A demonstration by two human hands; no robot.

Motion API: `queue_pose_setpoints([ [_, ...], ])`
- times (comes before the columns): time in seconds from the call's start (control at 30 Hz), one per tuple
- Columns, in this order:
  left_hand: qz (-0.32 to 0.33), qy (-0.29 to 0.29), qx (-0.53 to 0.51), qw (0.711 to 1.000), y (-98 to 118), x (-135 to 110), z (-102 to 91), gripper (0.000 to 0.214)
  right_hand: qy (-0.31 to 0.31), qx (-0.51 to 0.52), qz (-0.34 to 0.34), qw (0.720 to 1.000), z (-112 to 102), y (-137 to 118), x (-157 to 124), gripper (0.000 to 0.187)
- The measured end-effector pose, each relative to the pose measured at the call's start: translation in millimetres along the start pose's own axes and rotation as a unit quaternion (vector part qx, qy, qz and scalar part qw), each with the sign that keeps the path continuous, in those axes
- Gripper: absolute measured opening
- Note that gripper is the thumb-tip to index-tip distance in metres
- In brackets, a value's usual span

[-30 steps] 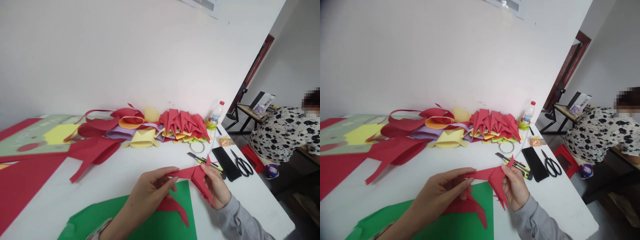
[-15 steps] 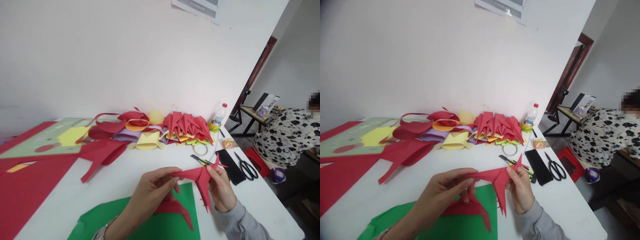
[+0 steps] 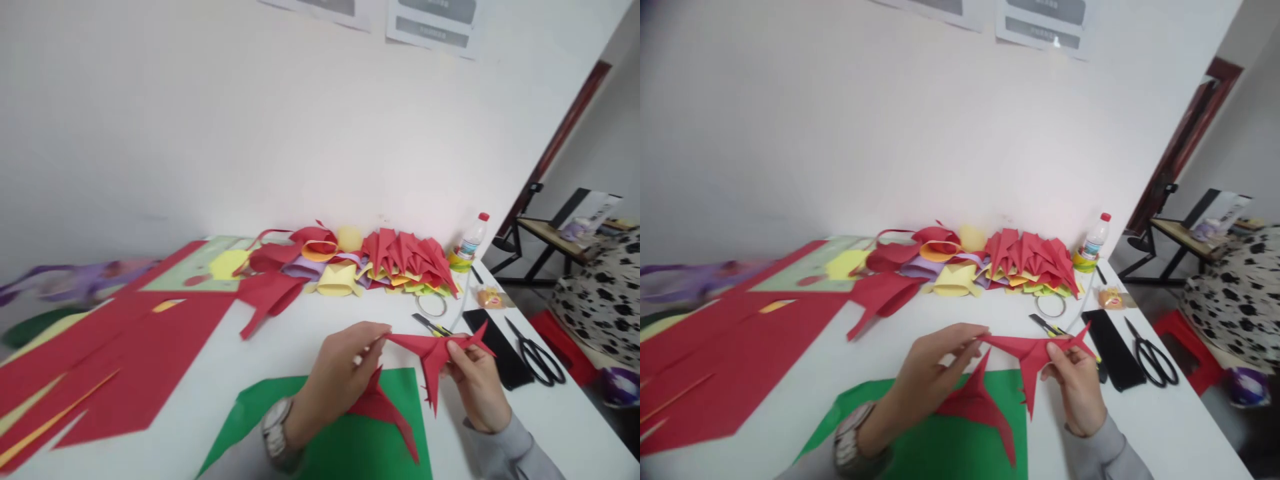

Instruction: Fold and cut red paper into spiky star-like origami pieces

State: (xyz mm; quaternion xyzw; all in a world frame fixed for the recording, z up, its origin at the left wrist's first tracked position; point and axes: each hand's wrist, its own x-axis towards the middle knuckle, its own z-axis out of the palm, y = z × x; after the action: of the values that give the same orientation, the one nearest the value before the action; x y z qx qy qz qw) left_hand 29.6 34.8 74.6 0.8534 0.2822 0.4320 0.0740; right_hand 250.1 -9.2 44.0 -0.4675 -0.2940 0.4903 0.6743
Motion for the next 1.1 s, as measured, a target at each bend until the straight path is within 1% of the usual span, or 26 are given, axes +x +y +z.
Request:
queue_pose_setpoints([
  [0.07, 0.086, -0.022, 0.081, 0.993, -5, -3, -3.1, 0.028, 0.013, -0.011, -0.001, 1.000, -6, 3, 4, 0.032],
  [0.13, 0.156, -0.050, 0.157, 0.974, -8, -5, -5.4, 0.027, 0.015, -0.018, -0.003, 1.000, -10, 6, 9, 0.031],
  [0.2, 0.204, -0.068, 0.217, 0.952, -9, -7, -5.9, 0.028, 0.016, -0.018, -0.003, 1.000, -13, 8, 12, 0.030],
  [0.27, 0.234, -0.077, 0.261, 0.933, -9, -8, -5.1, 0.028, 0.018, -0.017, -0.003, 1.000, -14, 9, 13, 0.029],
  [0.37, 0.251, -0.082, 0.301, 0.916, -10, -7, -3.8, 0.027, 0.018, -0.024, -0.004, 1.000, -15, 10, 13, 0.029],
  [0.47, 0.253, -0.085, 0.315, 0.911, -10, -7, -3.5, 0.028, 0.013, -0.027, -0.002, 1.000, -16, 11, 14, 0.029],
  [0.57, 0.246, -0.085, 0.304, 0.916, -11, -7, -4.4, 0.028, 0.009, -0.027, 0.003, 1.000, -15, 10, 15, 0.028],
  [0.63, 0.235, -0.078, 0.277, 0.928, -12, -7, -5.9, 0.028, 0.009, -0.027, 0.006, 1.000, -13, 9, 13, 0.029],
  [0.7, 0.212, -0.063, 0.231, 0.947, -14, -8, -8.0, 0.027, 0.003, -0.021, 0.008, 1.000, -10, 8, 11, 0.030],
  [0.77, 0.166, -0.040, 0.167, 0.971, -18, -9, -9.2, 0.026, -0.008, -0.012, -0.001, 1.000, -6, 8, 9, 0.030],
  [0.83, 0.095, -0.011, 0.089, 0.991, -22, -10, -8.1, 0.024, -0.008, -0.006, -0.024, 1.000, -4, 9, 8, 0.030],
  [0.9, -0.007, 0.022, 0.004, 1.000, -22, -9, -5.0, 0.024, -0.014, -0.002, -0.050, 0.999, -4, 9, 8, 0.029],
  [0.93, -0.061, 0.030, -0.045, 0.997, -21, -8, -3.2, 0.023, -0.021, -0.002, -0.061, 0.998, -4, 10, 8, 0.028],
  [1.0, -0.159, 0.019, -0.149, 0.976, -15, -5, -0.2, 0.021, -0.039, -0.003, -0.077, 0.996, -5, 10, 8, 0.027],
  [1.1, -0.268, -0.024, -0.294, 0.917, -3, 0, 1.6, 0.019, -0.061, -0.008, -0.097, 0.993, -6, 10, 6, 0.025],
])
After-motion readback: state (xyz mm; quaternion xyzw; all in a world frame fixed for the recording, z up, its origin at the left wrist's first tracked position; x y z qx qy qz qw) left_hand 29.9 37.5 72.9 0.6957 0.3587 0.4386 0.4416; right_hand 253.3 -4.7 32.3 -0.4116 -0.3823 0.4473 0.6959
